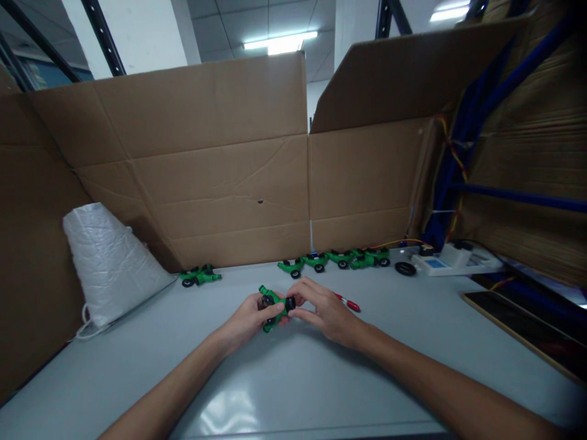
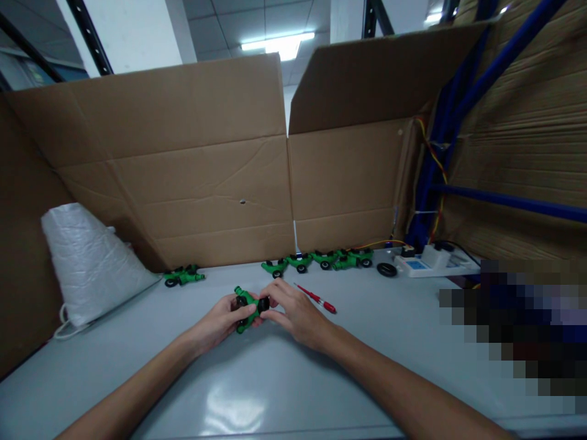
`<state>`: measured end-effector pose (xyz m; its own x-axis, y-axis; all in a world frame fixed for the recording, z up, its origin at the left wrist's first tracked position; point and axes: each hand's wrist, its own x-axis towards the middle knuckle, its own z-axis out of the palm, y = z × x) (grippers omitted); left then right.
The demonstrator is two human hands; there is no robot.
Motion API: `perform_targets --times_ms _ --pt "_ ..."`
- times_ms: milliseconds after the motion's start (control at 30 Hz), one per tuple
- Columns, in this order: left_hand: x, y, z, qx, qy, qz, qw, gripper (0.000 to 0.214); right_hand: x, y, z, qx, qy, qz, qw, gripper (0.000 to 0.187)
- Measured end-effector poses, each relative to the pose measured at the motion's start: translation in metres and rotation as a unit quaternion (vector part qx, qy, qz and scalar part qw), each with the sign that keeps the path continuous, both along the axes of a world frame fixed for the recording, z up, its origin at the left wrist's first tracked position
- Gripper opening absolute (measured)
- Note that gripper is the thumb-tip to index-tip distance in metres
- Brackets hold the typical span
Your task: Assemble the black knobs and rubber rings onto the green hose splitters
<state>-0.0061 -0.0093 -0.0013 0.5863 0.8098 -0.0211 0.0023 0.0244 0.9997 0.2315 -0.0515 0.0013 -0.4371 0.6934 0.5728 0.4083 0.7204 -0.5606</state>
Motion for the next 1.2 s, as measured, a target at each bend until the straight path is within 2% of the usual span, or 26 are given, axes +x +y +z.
perform_targets --times_ms 233,500,633,833,1100,1200 --pt "0.002 -0.003 0.007 -0.052 -0.042 -0.01 0.998 0.053 0.0 0.0 0.0 0.013 0.0 -0.015 1.0 0.016" --pt "-0.001 -0.005 0.01 -0.108 -0.094 -0.016 0.99 0.055 0.004 0.005 0.0 0.05 0.025 -0.074 0.996 0.019" --pt "0.0 0.0 0.007 -0.093 -0.087 0.037 0.991 0.051 0.008 0.007 0.0 0.024 -0.073 -0.106 0.991 0.015" --pt "-0.002 0.011 0.004 -0.056 -0.074 0.106 0.99 0.043 0.017 0.016 -0.012 0.001 -0.24 -0.126 0.962 0.015" --pt "-0.001 0.01 0.003 -0.056 -0.076 0.113 0.989 0.042 0.017 0.013 -0.016 0.048 -0.302 -0.199 0.931 0.013" --pt "0.0 0.01 0.001 -0.054 -0.073 0.119 0.989 0.042 0.016 0.012 -0.015 0.058 -0.301 -0.229 0.924 0.019"
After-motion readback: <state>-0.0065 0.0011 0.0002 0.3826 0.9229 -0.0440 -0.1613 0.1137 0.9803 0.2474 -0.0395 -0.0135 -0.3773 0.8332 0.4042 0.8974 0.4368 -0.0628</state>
